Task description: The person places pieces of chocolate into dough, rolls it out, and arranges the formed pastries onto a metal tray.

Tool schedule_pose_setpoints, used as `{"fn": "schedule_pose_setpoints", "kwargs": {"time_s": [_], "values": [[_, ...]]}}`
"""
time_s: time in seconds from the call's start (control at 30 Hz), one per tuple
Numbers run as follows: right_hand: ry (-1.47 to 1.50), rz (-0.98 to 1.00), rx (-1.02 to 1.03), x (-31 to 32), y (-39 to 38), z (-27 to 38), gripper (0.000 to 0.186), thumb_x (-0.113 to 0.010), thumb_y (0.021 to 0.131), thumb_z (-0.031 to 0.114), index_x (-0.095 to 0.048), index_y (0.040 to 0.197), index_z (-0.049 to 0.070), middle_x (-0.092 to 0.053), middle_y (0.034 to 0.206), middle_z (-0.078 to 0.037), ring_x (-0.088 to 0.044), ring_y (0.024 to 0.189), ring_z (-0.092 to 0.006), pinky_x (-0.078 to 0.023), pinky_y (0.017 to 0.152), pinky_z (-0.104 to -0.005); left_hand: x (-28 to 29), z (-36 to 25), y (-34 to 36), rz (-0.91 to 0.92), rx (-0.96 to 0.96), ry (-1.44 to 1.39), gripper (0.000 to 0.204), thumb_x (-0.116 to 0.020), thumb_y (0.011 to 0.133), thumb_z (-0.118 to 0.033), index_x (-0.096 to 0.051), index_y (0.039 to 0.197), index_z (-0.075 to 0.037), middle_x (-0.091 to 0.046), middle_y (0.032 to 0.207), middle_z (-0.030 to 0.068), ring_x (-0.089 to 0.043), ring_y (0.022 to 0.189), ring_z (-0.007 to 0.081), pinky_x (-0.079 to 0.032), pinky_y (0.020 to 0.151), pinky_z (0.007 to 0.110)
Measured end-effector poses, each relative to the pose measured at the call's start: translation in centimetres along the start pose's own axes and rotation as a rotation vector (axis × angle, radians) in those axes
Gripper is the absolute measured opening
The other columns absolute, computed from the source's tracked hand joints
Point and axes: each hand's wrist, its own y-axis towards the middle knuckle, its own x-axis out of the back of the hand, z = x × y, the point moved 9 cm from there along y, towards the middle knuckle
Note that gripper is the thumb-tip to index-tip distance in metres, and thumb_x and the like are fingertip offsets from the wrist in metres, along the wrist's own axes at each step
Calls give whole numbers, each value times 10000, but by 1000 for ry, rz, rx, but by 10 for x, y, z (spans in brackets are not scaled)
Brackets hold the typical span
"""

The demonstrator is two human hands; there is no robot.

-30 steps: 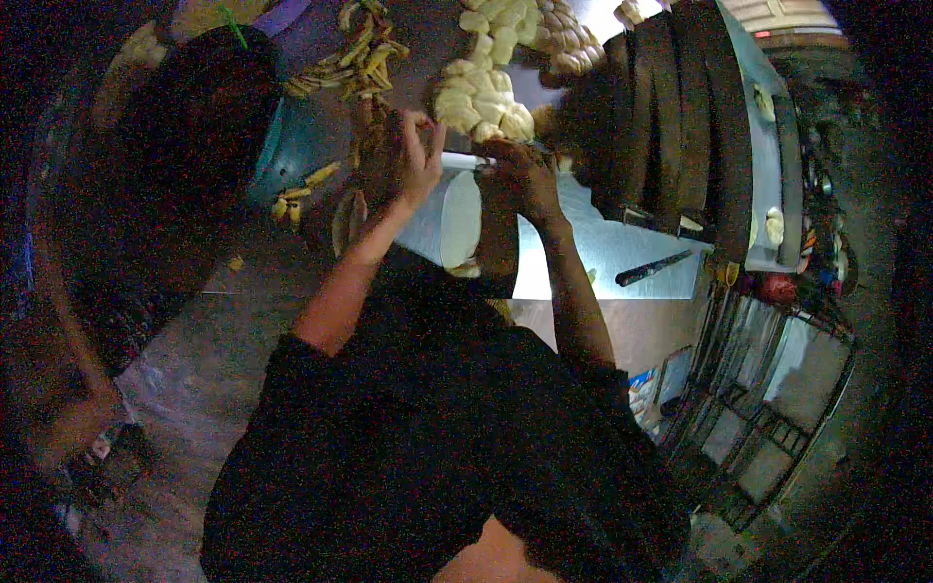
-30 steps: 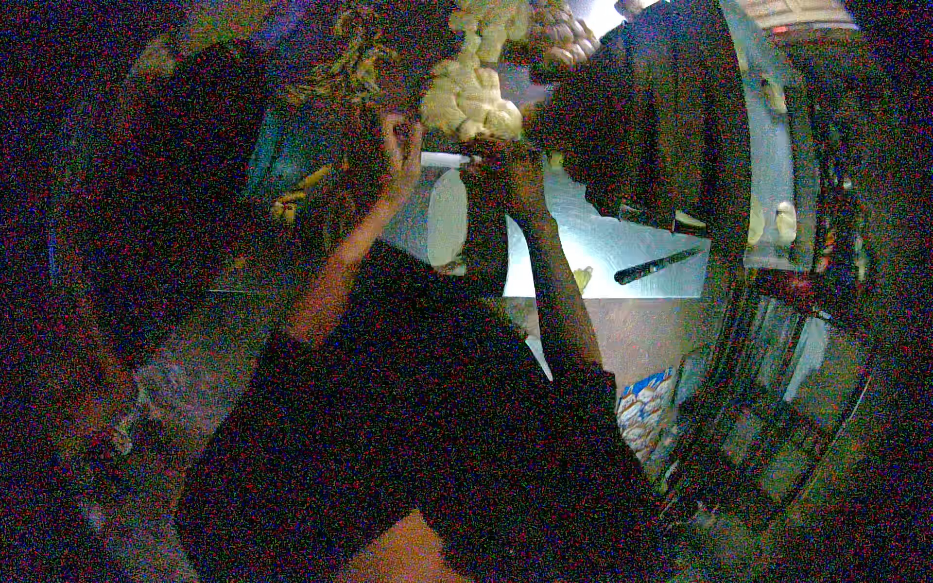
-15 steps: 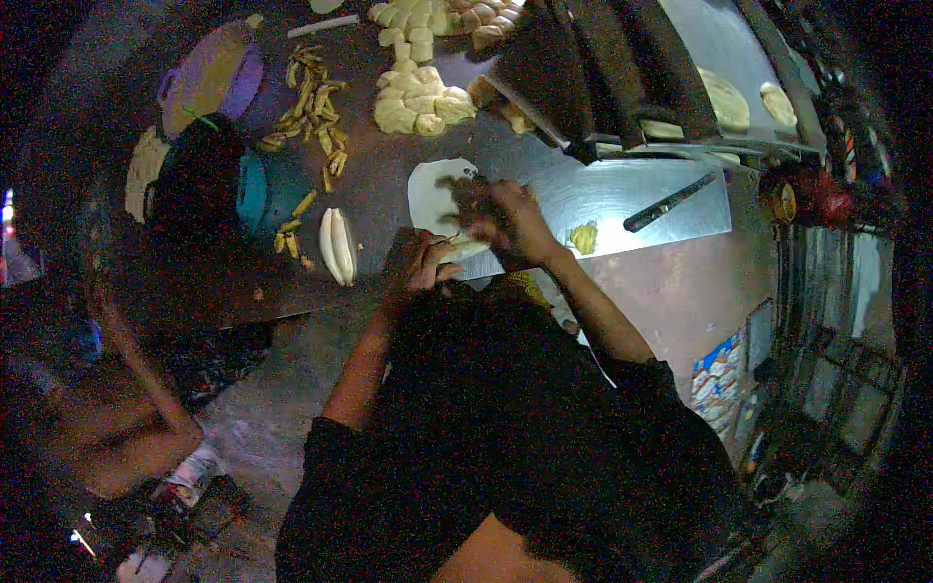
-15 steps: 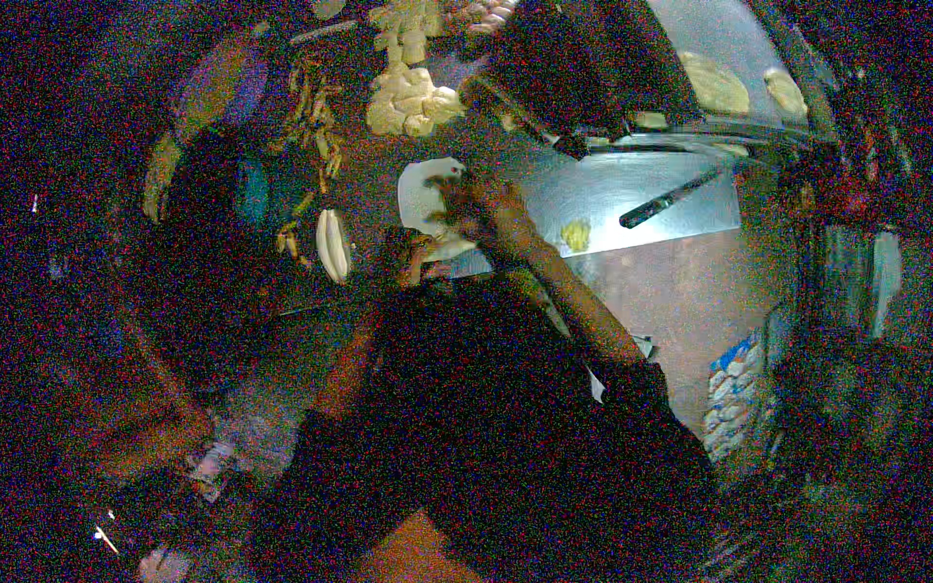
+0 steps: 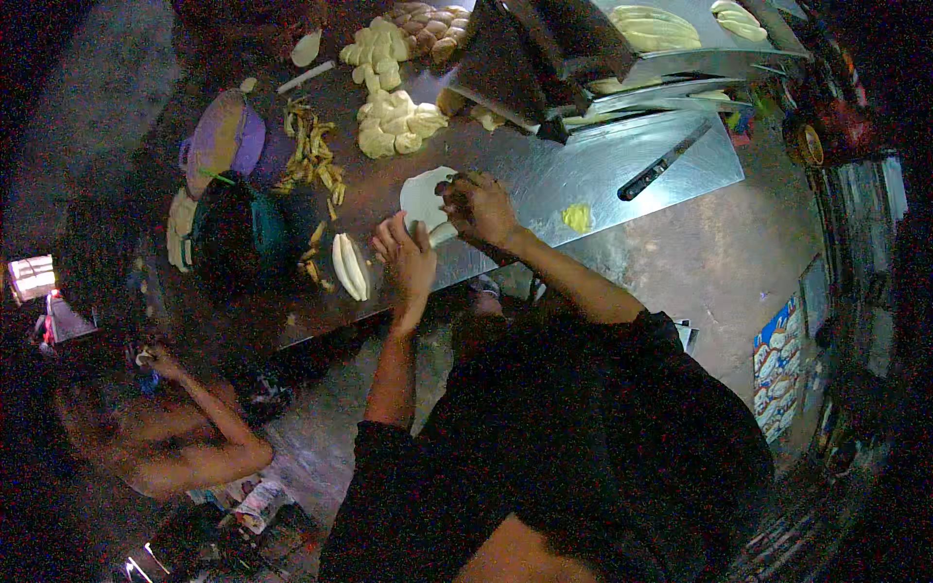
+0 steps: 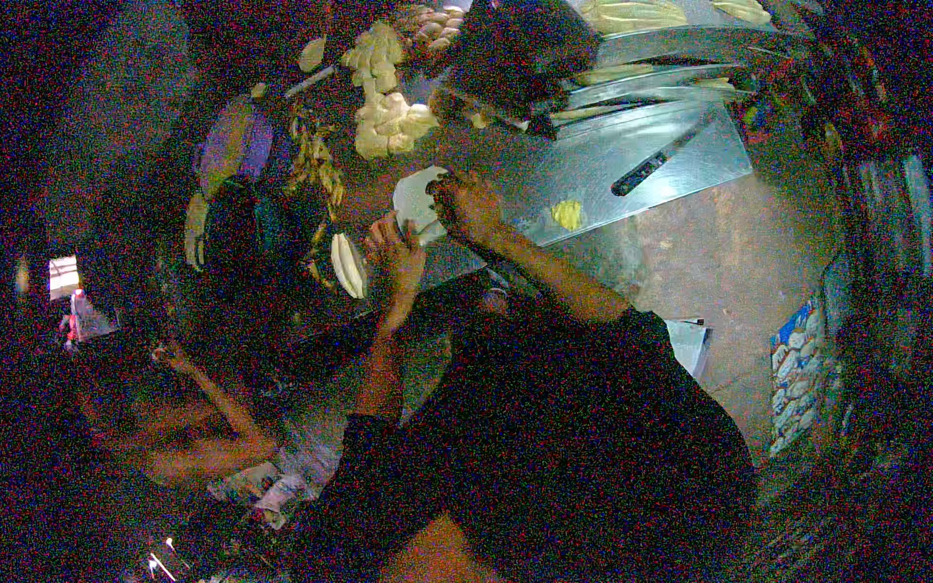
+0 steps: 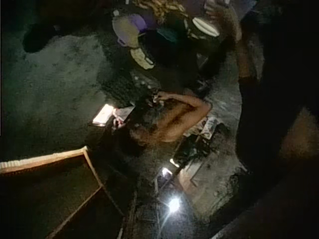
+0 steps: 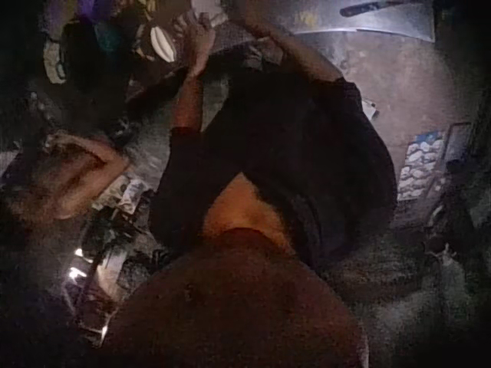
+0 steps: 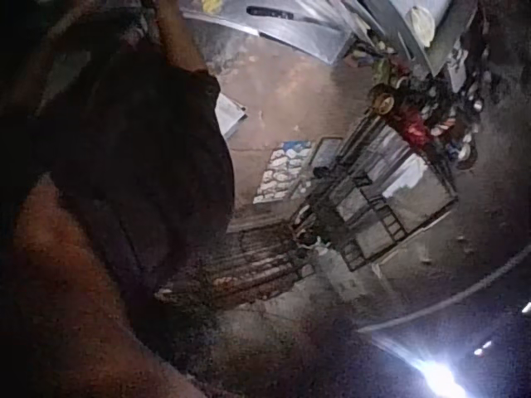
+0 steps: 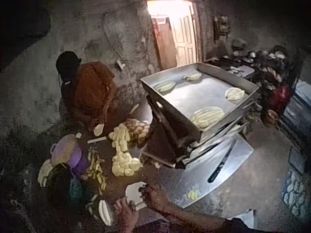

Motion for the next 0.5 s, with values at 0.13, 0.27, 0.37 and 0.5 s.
{"fn": "schedule_pose_setpoints", "kwargs": {"time_s": [0.13,0.27,0.37,0.5], "values": [[272,151,313,11,-68,51,500,-566,961,272,-497,1408,59,-477,1447,-213,-447,1339,-406,-359,1115,-499,-18,-44,-56,-19,-343,-138,529,-458,999,-219,-359,1450,39,-340,1535,243,-299,1433,445,-250,1174,576],[-232,161,353,-30,-43,38,661,-422,1018,339,-205,1566,41,-220,1616,-208,-182,1503,-385,-128,1217,-531,-23,-43,-21,-34,-231,-100,542,-421,1007,-243,-388,1481,19,-370,1554,202,-307,1468,362,-201,1202,531],[-381,-18,275,-45,46,22,708,-365,1026,404,-122,1589,51,-127,1647,-201,-103,1523,-389,-71,1215,-561,2,-28,60,25,-154,-123,563,-402,1006,-215,-319,1524,-11,-305,1591,187,-244,1495,350,-165,1213,527],[-275,-204,249,-40,115,14,679,-457,1007,369,-240,1562,46,-267,1598,-223,-178,1501,-408,-104,1205,-573,-34,32,112,-117,-239,-78,522,-444,1002,-246,-366,1464,-15,-390,1498,201,-317,1406,422,-257,1149,538]]}}
